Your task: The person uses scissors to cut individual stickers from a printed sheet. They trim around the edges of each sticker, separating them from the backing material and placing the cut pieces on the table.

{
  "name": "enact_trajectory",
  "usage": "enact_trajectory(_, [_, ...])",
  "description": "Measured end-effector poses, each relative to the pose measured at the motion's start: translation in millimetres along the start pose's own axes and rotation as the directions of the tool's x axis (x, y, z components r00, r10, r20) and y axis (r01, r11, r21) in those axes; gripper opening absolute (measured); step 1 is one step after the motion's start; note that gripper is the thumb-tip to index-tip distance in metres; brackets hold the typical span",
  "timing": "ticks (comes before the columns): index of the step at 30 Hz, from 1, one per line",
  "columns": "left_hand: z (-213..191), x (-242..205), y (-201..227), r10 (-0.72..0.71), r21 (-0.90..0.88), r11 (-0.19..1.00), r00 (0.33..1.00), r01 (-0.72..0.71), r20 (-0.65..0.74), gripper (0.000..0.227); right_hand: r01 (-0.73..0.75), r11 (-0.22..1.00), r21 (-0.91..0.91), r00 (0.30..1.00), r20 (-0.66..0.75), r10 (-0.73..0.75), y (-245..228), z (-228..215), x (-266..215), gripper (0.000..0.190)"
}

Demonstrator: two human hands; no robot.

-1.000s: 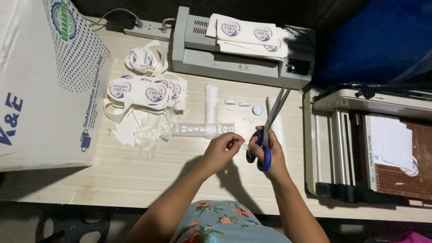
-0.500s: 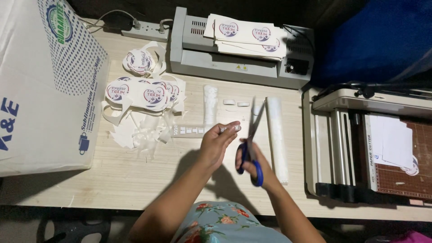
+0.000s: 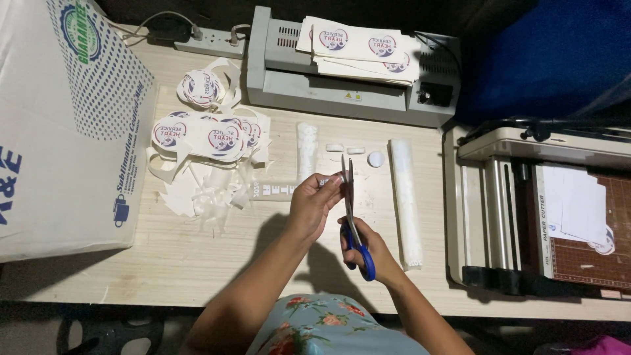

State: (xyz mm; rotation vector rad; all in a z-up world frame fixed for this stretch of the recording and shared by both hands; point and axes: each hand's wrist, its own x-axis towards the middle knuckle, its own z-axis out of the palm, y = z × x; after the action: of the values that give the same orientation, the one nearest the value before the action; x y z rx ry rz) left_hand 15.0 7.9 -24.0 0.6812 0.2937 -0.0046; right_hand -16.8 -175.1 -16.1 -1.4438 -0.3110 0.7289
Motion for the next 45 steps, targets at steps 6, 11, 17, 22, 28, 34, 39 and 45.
enact_trajectory(6, [-4, 4, -4, -0.012, 0.057, 0.998, 0.999, 0.015, -0.043, 0.004, -0.045, 0.999, 0.009, 0.999, -0.025, 0.045, 4, 1, 1, 0.096])
enact_trajectory(11, [-5, 8, -2, -0.032, 0.097, 0.995, 0.999, 0.036, -0.036, 0.005, -0.063, 0.996, -0.061, 0.996, -0.071, 0.059, 16, -1, 1, 0.080])
enact_trajectory(17, [-19, 25, -23, -0.016, 0.232, 0.972, 0.999, 0.025, -0.043, 0.006, -0.134, 0.991, 0.007, 0.976, -0.172, 0.133, 33, -11, 7, 0.070])
enact_trajectory(22, [-44, 43, -47, 0.063, 0.529, 0.848, 0.997, -0.030, -0.043, 0.007, -0.214, 0.973, -0.088, 0.921, -0.349, 0.171, 60, -43, 34, 0.070])
enact_trajectory(28, [-71, 75, -74, -0.142, 0.810, 0.585, 0.988, 0.030, 0.065, 0.011, -0.356, 0.775, -0.521, 0.745, -0.659, -0.101, 99, -72, 61, 0.069])
enact_trajectory(34, [-55, 132, -69, 0.092, 0.984, 0.156, 0.993, -0.088, 0.074, 0.020, -0.149, 0.896, -0.418, 0.640, -0.731, -0.235, 113, -79, 76, 0.059])
enact_trajectory(39, [-13, 164, -60, 0.095, 0.997, -0.067, 0.994, -0.041, 0.047, 0.016, -0.034, 0.975, -0.218, 0.559, -0.813, -0.162, 141, -92, 77, 0.058])
enact_trajectory(45, [-32, 200, -93, 0.218, 0.984, -0.126, 0.964, -0.126, 0.151, 0.008, 0.153, 0.987, 0.047, 0.604, -0.795, -0.056, 141, -102, 69, 0.039])
